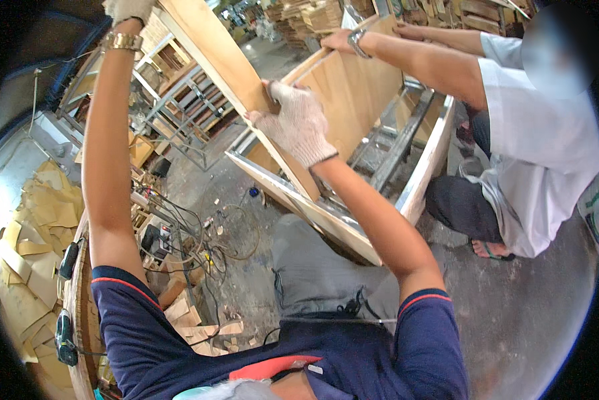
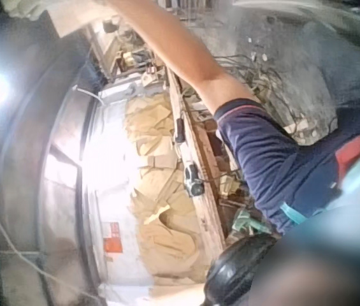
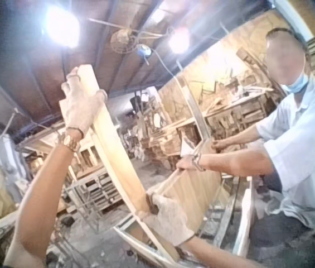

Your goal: The person assembles a wooden frame by fitting wooden pieces into a metal structure. They use a nail gun to secure the pieces and a hammer to adjust them. The person works alongside a coworker who assists with holding the frame.

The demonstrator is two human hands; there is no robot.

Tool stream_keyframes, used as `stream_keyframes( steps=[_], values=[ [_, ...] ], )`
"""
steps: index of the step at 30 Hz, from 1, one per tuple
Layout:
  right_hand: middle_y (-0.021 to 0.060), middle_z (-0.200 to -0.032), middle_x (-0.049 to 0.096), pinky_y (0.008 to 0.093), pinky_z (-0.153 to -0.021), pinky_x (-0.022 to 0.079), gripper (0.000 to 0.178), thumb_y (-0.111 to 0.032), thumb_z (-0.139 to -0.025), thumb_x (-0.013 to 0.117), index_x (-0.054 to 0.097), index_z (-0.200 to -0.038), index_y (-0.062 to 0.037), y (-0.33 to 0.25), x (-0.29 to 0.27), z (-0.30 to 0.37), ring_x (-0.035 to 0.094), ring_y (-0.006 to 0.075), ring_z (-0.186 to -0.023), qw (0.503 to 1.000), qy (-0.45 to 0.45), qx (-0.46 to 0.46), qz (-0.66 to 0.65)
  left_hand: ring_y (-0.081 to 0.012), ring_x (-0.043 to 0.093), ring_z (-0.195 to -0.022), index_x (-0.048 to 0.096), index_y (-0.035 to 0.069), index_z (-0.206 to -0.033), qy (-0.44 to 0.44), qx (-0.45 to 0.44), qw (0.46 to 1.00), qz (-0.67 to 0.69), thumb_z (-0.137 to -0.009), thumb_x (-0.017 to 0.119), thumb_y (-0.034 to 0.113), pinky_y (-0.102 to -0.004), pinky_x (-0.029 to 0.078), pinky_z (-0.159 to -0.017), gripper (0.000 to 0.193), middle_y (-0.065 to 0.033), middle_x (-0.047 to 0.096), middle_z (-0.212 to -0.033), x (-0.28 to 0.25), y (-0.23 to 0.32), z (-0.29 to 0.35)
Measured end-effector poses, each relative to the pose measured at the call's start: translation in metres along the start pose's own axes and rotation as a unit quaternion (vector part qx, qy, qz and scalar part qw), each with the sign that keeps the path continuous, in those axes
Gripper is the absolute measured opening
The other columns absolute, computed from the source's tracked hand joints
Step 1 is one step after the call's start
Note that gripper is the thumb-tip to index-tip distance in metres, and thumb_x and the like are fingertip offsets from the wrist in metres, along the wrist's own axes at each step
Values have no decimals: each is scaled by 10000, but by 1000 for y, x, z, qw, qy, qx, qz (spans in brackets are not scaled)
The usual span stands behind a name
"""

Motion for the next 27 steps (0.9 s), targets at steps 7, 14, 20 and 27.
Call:
stream_keyframes(
  steps=[7,14,20,27],
  values=[
    [203,-939,716,437,-830,551,591,-381,-740,862,729,-1178,-7,-10,5,-5,701,351,-910,999,-9,-30,45,-307,609,-954,511,57,-1292,-1,18,999,31,-772,809,207,-442,508,-844,618,-169,569,-1085,-2,-20,-47],
    [178,-903,720,406,-785,563,587,-317,-718,902,710,-1157,22,-12,0,-2,700,323,-882,1000,9,-10,7,-182,550,-627,598,83,-1155,-119,37,982,139,-828,714,146,-367,482,-609,353,-79,551,-739,19,-34,-67],
    [190,-854,698,395,-747,557,582,-295,-733,907,695,-1158,43,-12,-2,-1,698,298,-838,999,10,-24,-35,-190,572,-682,606,76,-1137,-100,99,977,161,-820,720,150,-368,493,-656,344,-88,580,-831,17,-28,-68],
    [196,-876,704,395,-755,556,591,-302,-724,912,704,-1158,41,-10,0,-2,704,306,-825,1000,-1,-13,-8,-209,582,-753,620,74,-1143,-87,134,978,131,-820,743,171,-374,501,-725,359,-103,599,-928,19,-26,-69]
  ],
)
Point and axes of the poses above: each hand's wrist, its own z-axis away from the middle knuckle, its own x-axis out of the palm, y = z × x, the point moved 8 cm from there along -z, towards the middle knuckle
